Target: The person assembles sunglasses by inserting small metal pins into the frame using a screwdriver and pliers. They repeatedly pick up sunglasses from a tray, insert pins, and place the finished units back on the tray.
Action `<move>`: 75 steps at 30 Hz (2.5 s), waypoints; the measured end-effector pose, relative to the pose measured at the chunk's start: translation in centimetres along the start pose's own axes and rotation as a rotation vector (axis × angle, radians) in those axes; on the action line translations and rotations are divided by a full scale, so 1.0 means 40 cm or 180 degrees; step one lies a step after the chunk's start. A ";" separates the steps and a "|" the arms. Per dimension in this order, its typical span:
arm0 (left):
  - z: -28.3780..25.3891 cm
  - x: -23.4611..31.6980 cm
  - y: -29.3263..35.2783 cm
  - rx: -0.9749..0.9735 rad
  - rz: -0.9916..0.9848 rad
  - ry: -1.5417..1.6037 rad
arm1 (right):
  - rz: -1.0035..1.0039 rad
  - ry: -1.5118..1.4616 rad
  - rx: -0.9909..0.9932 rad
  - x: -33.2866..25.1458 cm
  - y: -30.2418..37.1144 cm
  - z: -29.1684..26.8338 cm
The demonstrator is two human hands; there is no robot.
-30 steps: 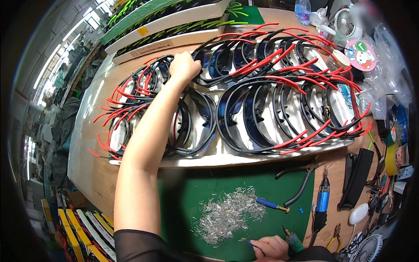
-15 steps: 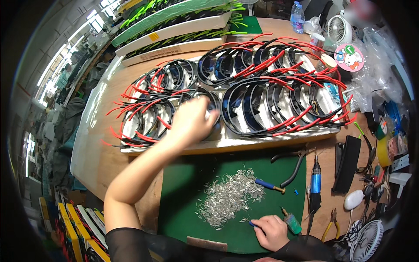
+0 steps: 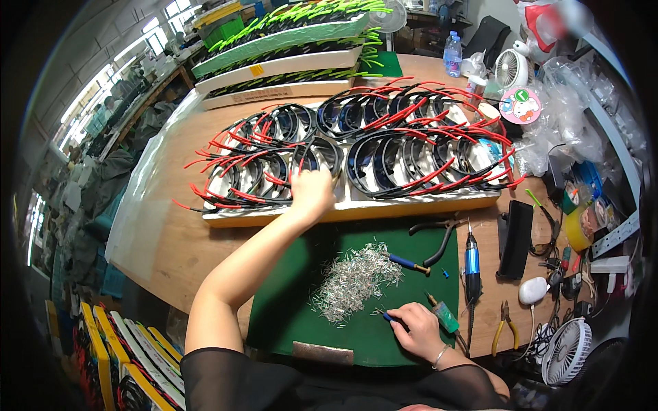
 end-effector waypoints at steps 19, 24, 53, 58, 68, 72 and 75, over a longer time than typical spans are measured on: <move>-0.235 -0.392 0.705 0.0762 0.0158 0.1083 | -0.0246 0.0304 0.0268 -0.035 0.004 0.035; -0.098 -0.439 0.781 0.0537 0.0219 0.1044 | -0.0059 0.0461 0.0175 -0.035 0.022 0.047; -0.168 0.033 0.748 0.0073 0.2458 0.2306 | 0.1956 -0.3346 -0.1948 -0.117 0.077 0.025; -0.153 0.015 0.762 -0.0008 0.2341 0.2375 | 0.1756 -0.4171 -0.2087 -0.131 0.088 0.008; 0.021 0.167 0.809 -0.1579 -0.2175 0.8408 | -0.0611 -0.2228 -0.1862 -0.341 0.082 -0.068; 0.038 0.194 0.800 -0.1518 -0.2722 0.7608 | -0.0794 -0.2396 -0.2722 -0.332 0.109 -0.040; 0.038 0.208 0.819 -0.2740 -0.2414 0.7424 | -0.0494 -0.1502 -0.1561 -0.236 0.055 -0.064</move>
Point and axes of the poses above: each hand's wrist, its own y-axis away from the middle knuckle, its own z-axis out of the palm, x = y × z, the point moved 5 cm from there along -y, towards the middle knuckle, and after that the axes turned 2 degrees about y, right-handed, at the moved point
